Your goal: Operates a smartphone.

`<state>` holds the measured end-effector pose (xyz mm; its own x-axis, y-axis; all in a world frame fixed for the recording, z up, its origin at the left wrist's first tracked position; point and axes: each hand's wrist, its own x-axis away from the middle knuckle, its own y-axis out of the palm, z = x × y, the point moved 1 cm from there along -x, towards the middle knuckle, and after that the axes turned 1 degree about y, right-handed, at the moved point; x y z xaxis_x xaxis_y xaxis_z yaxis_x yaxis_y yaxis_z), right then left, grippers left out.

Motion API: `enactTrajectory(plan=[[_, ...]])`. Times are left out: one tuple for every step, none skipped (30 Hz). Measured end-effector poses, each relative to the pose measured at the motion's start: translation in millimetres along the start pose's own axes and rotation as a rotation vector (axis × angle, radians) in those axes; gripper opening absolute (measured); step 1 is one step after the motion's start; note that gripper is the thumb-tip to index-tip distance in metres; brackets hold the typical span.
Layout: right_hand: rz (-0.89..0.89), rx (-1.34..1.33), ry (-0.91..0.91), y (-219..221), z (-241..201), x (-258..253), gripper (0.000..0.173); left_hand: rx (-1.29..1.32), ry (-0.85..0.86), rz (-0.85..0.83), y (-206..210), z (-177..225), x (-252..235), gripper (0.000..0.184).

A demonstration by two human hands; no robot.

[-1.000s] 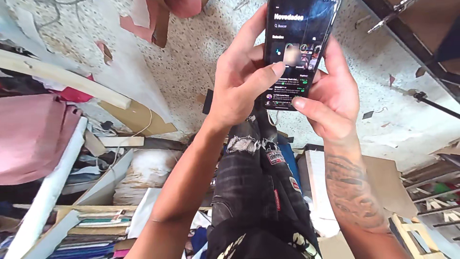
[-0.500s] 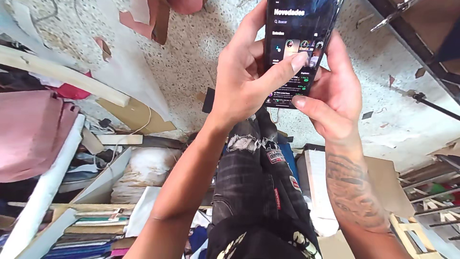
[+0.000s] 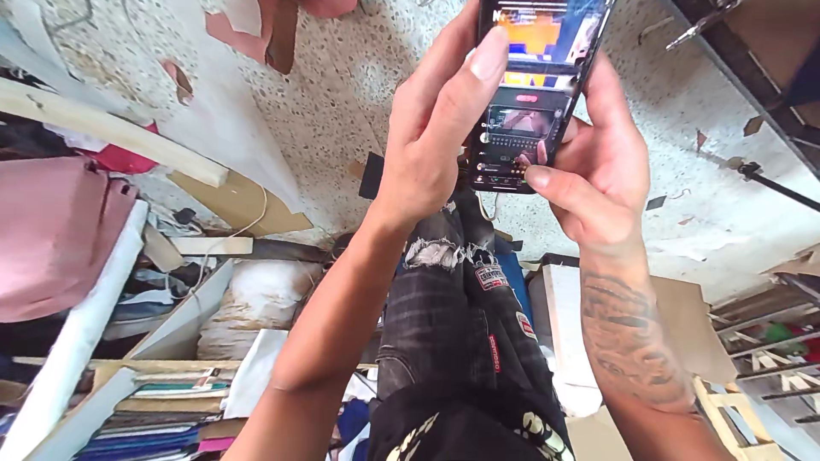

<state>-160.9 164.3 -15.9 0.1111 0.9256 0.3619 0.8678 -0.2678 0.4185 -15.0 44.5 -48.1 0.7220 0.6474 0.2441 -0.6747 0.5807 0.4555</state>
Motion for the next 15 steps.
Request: enactTrajectory(plan=[[0.004,-0.002,0.000,-0.2,0.2,-0.2,0.085,0.008,-0.006,0.003,-0.4,-0.8,0.2,0.049],[0.009,-0.006,0.004,-0.3,0.4,-0.3,0.085,0.016,-0.014,0.005,-1.0,-1.7,0.2,0.050],[0.013,-0.009,0.007,-0.4,0.6,-0.6,0.085,0.022,-0.025,0.005,-1.7,-2.3,0.2,0.051],[0.014,-0.009,0.010,-0.5,0.4,-1.1,0.085,0.030,-0.034,0.004,-2.5,-2.9,0.1,0.053],[0.016,-0.009,0.012,-0.6,0.2,-1.6,0.084,0.037,-0.041,0.000,-3.1,-2.8,-0.1,0.055],[0.016,-0.008,0.013,-0.8,0.0,-1.9,0.083,0.042,-0.046,-0.001,-3.4,-2.8,-0.3,0.055],[0.016,-0.006,0.012,-0.8,-0.1,-2.3,0.083,0.046,-0.051,-0.001,-3.6,-2.7,-0.6,0.055],[0.016,-0.006,0.009,-0.8,-0.2,-2.6,0.082,0.048,-0.055,0.002,-3.6,-2.4,-1.0,0.055],[0.016,-0.004,0.006,-0.8,-0.3,-3.1,0.082,0.046,-0.057,0.004,-3.5,-2.3,-1.6,0.055],[0.016,-0.005,0.002,-0.8,-0.4,-3.4,0.082,0.044,-0.060,0.007,-3.4,-2.0,-2.1,0.055],[0.018,-0.008,-0.001,-1.0,-0.2,-3.8,0.082,0.047,-0.063,0.012,-3.4,-1.9,-3.1,0.055],[0.019,-0.010,-0.003,-1.4,-0.2,-4.4,0.083,0.054,-0.067,0.014,-3.5,-1.8,-4.0,0.055],[0.016,-0.013,-0.003,-2.0,-0.3,-4.8,0.083,0.061,-0.071,0.015,-3.6,-1.8,-4.6,0.055],[0.011,-0.017,0.000,-2.8,-0.4,-5.1,0.084,0.061,-0.075,0.015,-3.9,-2.0,-5.1,0.056],[0.006,-0.019,0.006,-3.6,-0.5,-5.2,0.085,0.052,-0.076,0.016,-4.4,-2.4,-5.2,0.056]])
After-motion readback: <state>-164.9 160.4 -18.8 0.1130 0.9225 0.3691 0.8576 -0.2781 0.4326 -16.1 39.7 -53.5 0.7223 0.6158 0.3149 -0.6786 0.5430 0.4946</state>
